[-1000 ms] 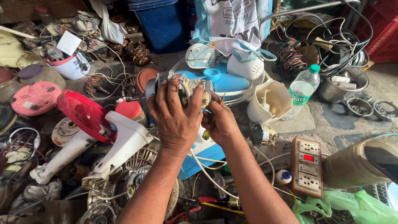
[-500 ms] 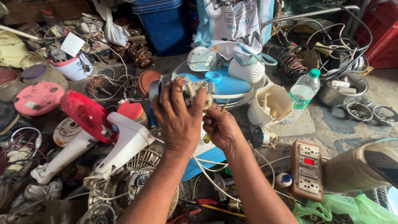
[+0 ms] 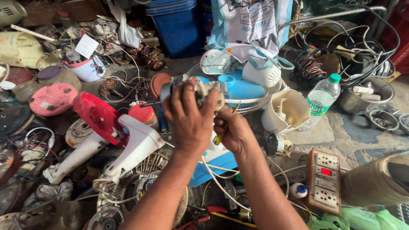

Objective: The person is repairing an electrical motor. They use a screwdriver to adjust screws and wires on the motor, which is placed on a blue base. The person also handles a capacitor and other small components.

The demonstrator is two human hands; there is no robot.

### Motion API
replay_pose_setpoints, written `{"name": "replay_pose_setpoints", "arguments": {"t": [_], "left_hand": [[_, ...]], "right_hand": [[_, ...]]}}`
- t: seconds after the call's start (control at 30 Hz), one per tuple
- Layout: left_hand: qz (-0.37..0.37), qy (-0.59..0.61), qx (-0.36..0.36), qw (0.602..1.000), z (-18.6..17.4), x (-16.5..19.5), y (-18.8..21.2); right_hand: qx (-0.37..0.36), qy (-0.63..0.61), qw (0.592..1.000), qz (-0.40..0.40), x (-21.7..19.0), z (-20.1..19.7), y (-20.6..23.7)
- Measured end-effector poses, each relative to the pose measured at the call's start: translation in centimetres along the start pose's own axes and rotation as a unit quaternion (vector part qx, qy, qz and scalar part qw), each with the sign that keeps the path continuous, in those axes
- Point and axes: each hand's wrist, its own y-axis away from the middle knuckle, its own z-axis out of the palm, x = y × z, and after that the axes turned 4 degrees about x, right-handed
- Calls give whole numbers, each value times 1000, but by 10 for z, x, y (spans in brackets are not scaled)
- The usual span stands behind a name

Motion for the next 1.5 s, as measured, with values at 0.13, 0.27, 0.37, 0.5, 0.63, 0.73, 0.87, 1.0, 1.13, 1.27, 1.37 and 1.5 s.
{"name": "replay_pose_setpoints", "arguments": {"t": [0.13,0.27,0.37,0.5,0.63,0.73,0.87,1.0,1.13,1.27,1.37,1.5], "left_hand": [[39,49,8,998,-7,-12,7],[50,43,-13,998,-14,-16,6],[30,13,-28,999,-14,-7,0],[-13,-89,-53,995,-5,10,-12],[-48,-133,-83,986,5,20,-20],[-41,-131,-54,989,11,22,-23],[-32,-111,-61,991,15,23,-21],[-15,-47,-57,997,10,14,-18],[13,-2,-65,998,8,-5,-22],[14,-5,-80,997,15,-8,-25],[36,12,-58,998,20,-1,-21],[66,32,-49,996,18,-4,-18]], "right_hand": [[49,-5,999,-6,7,-5,13],[94,1,995,-14,9,1,17],[90,2,996,-19,7,6,14],[19,10,1000,-15,1,11,5],[34,18,999,-21,-4,12,1],[39,19,999,-26,-8,12,-1],[29,13,999,-31,-12,9,-3],[10,14,999,-29,-12,4,1],[17,19,1000,-11,-9,7,6],[29,15,999,-31,-7,12,3],[33,17,999,-31,-9,5,0],[23,8,999,-38,-5,-8,2]]}}
